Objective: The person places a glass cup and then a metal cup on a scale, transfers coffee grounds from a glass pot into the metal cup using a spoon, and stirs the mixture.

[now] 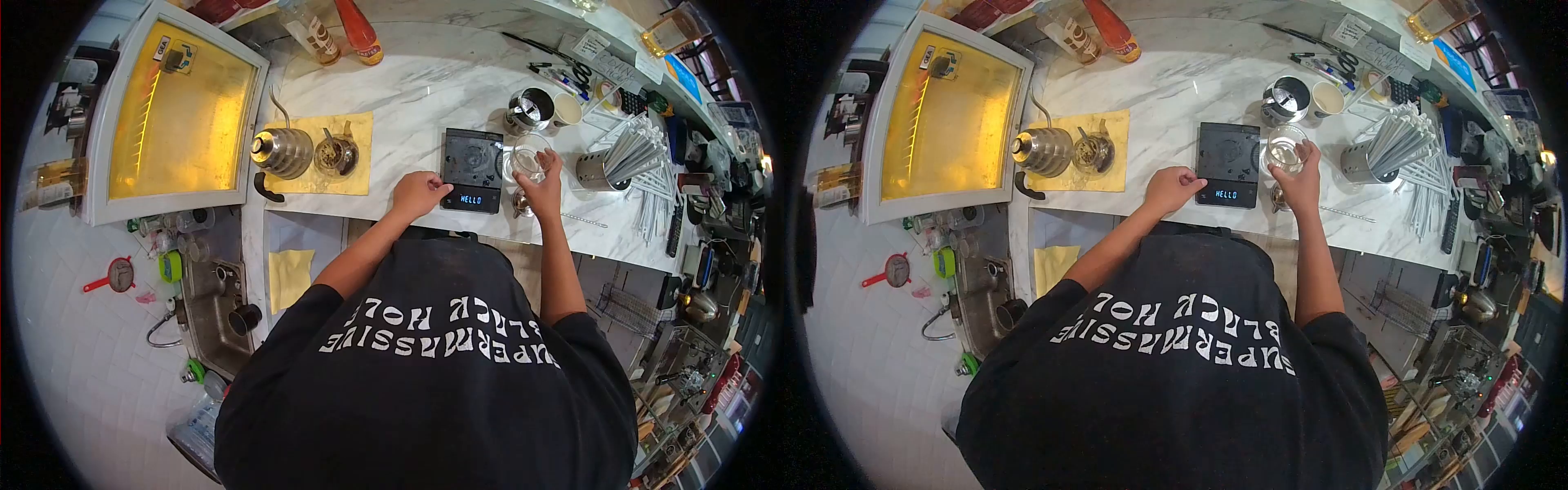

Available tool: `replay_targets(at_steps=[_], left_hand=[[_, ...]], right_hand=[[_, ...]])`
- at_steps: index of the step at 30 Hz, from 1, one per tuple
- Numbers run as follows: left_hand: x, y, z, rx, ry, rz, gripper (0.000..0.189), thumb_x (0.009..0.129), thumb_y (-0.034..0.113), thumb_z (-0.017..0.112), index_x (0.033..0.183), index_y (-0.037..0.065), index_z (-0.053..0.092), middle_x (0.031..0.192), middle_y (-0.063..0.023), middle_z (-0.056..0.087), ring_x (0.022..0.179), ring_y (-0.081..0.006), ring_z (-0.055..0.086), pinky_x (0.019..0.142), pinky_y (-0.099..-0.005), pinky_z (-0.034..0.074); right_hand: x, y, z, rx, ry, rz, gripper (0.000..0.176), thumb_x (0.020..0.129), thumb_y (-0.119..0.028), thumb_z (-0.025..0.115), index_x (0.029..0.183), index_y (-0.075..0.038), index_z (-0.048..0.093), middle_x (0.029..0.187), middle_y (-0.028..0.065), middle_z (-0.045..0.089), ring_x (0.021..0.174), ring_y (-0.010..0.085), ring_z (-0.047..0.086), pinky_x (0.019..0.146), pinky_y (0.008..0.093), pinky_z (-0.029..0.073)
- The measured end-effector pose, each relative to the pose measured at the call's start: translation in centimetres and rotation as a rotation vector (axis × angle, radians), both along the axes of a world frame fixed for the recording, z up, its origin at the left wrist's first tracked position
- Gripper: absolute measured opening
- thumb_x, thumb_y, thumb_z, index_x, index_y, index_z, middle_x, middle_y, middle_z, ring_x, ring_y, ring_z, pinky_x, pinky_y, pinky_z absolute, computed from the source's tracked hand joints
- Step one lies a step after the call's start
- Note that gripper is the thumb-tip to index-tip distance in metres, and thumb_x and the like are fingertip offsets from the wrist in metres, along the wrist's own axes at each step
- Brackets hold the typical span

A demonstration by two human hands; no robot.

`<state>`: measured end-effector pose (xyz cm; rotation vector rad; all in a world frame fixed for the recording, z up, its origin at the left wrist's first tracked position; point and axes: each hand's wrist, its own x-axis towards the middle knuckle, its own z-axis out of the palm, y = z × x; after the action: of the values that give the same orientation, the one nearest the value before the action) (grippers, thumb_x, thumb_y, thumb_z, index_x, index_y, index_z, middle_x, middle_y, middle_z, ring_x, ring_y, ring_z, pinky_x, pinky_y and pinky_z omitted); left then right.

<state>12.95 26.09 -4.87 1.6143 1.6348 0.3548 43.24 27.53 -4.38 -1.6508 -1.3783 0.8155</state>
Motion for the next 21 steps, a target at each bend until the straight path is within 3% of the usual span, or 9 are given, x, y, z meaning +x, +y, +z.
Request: replay_targets(at_steps=[13, 16, 19, 21], left_hand=[[-0.1, -0.3, -0.3, 0.024, -0.013, 0.010, 0.036, 0.085, 0.045, 0.075, 0.093, 0.010, 0.079, 0.087, -0.0088, 0.075, 0.082, -0.0278, 0.072, 0.071, -0.0407, 0.055], [0.0, -0.5, -0.1, 0.040, -0.014, 0.011, 0.036, 0.088, 0.041, 0.075, 0.096, 0.007, 0.079, 0.086, -0.0109, 0.075, 0.079, -0.0260, 0.071, 0.071, -0.0373, 0.054], [-0.1, -0.7, 0.0, 0.019, -0.077, 0.038, 0.036, 0.089, 0.041, 0.074, 0.097, 0.006, 0.078, 0.087, -0.0115, 0.075, 0.080, -0.0268, 0.071, 0.072, -0.0375, 0.054], [-0.3, -0.8, -0.3, 0.044, -0.073, 0.033, 0.037, 0.090, 0.042, 0.074, 0.097, 0.005, 0.078, 0.088, -0.0122, 0.075, 0.080, -0.0268, 0.071, 0.072, -0.0375, 0.054]], right_hand=[[-0.1, -0.6, 0.0, -0.043, -0.287, -0.116, 0.088, 0.073, -0.031, 0.091, 0.143, -0.002, 0.046, 0.137, 0.0200, 0.062, 0.130, 0.0387, 0.056, 0.109, 0.0455, 0.044], [-0.5, -1.8, 0.3, -0.015, -0.431, -0.238, 0.078, 0.076, -0.032, 0.089, 0.138, -0.001, 0.052, 0.133, 0.0186, 0.063, 0.126, 0.0376, 0.057, 0.107, 0.0459, 0.044], [-2.2, -4.2, 2.5, -0.063, -0.387, -0.347, 0.064, 0.082, -0.030, 0.084, 0.132, -0.001, 0.058, 0.125, 0.0170, 0.066, 0.118, 0.0361, 0.059, 0.103, 0.0476, 0.044], [-3.3, -5.3, 2.2, 0.009, -0.356, -0.284, 0.039, 0.089, -0.026, 0.077, 0.117, -0.001, 0.068, 0.102, 0.0148, 0.073, 0.103, 0.0343, 0.065, 0.093, 0.0476, 0.047]])
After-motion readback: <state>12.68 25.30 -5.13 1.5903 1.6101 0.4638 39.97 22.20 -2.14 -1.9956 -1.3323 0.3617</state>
